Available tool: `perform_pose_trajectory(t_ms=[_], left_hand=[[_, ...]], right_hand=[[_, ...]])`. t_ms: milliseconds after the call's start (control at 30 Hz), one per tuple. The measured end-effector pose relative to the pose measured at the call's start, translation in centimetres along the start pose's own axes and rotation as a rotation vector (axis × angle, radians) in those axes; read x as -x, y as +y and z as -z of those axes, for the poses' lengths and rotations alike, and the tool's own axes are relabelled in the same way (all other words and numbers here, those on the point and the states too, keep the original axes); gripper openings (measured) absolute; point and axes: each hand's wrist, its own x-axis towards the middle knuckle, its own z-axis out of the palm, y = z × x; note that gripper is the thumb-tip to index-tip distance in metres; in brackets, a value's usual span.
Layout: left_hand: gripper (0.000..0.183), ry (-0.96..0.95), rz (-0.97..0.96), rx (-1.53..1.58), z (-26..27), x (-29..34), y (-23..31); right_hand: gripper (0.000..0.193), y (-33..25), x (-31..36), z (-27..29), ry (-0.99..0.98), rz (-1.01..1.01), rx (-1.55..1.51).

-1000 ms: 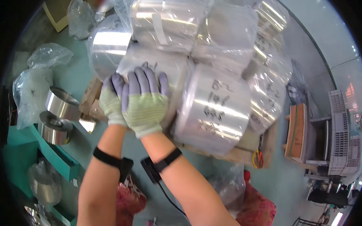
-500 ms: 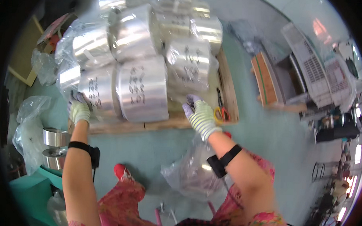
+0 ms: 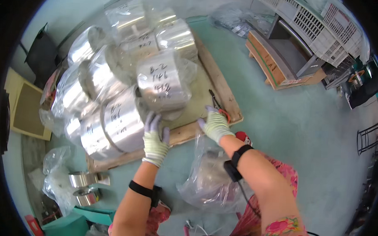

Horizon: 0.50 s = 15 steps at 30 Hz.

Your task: The recorder prepares metal coils by removing them from a pallet, cutting plastic packaging, and marking labels.

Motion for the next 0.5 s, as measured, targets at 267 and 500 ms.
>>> perform_pose_trajectory(t_ms=[267, 500], left_hand=[[0.086, -0.022, 0.537, -0.420, -6.3, -15.8, -8.1], [0.089, -0.227, 0.789, -0.478, -7.7, -23.2, -11.6]], right_hand=[[0.077, -5.3, -12.6, -4.5, 0.224, -0.026, -0.468], [0.093, -5.3, -19.0, -1.6, -0.323, -0.041, -0.867]])
